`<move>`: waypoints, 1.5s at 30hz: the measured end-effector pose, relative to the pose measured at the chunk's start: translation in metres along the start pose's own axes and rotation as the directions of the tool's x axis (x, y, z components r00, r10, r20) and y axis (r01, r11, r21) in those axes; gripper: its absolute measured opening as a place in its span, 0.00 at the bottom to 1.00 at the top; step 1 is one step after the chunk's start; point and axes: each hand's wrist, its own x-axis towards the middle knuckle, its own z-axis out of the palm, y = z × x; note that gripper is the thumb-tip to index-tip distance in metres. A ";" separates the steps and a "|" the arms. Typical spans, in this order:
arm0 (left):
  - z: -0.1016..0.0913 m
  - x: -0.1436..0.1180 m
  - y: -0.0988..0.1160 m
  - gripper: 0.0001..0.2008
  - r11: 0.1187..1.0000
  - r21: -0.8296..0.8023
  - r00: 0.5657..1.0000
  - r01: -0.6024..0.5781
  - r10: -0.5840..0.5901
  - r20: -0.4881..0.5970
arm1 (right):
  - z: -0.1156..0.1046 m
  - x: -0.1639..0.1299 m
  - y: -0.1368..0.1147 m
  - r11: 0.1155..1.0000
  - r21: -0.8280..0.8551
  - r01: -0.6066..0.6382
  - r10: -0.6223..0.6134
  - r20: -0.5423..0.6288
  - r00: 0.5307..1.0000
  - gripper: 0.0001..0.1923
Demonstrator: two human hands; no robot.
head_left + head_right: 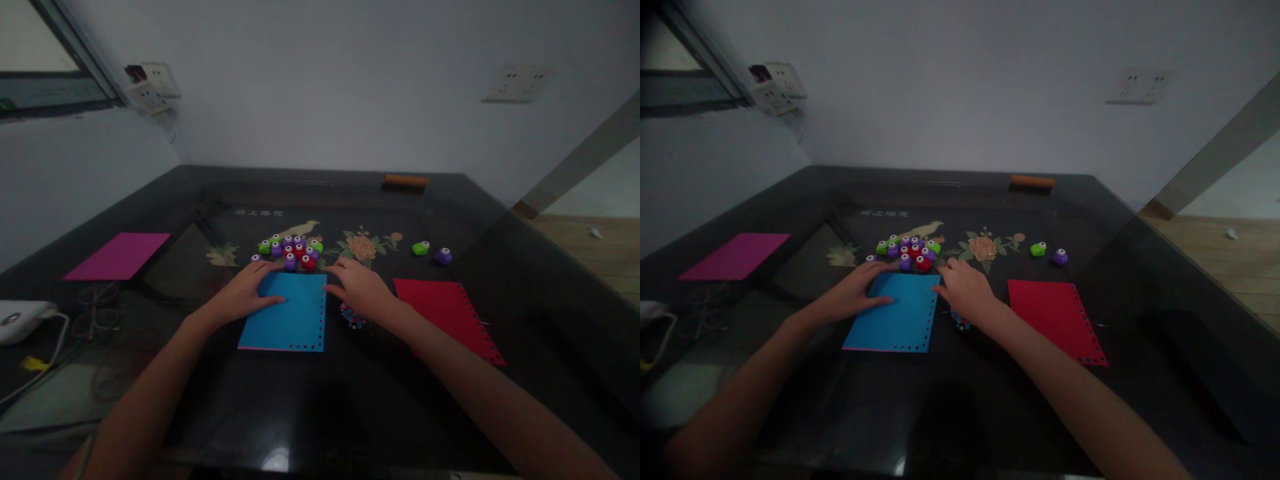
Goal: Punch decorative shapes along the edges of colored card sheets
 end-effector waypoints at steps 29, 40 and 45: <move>-0.002 0.004 0.005 0.22 0.997 0.045 0.996 0.057 -0.054 -0.070 | 0.025 0.018 -0.009 0.995 0.020 -0.099 0.099 0.022 0.995 0.10; -0.008 0.008 0.000 0.21 0.780 -0.534 0.902 0.327 -0.425 -0.069 | 0.023 0.022 0.003 0.918 0.363 -0.159 0.137 0.087 0.987 0.06; -0.010 0.007 0.007 0.18 0.626 -0.694 0.851 0.356 -0.524 -0.036 | 0.019 0.020 0.008 0.679 0.716 -0.163 0.106 0.125 0.987 0.08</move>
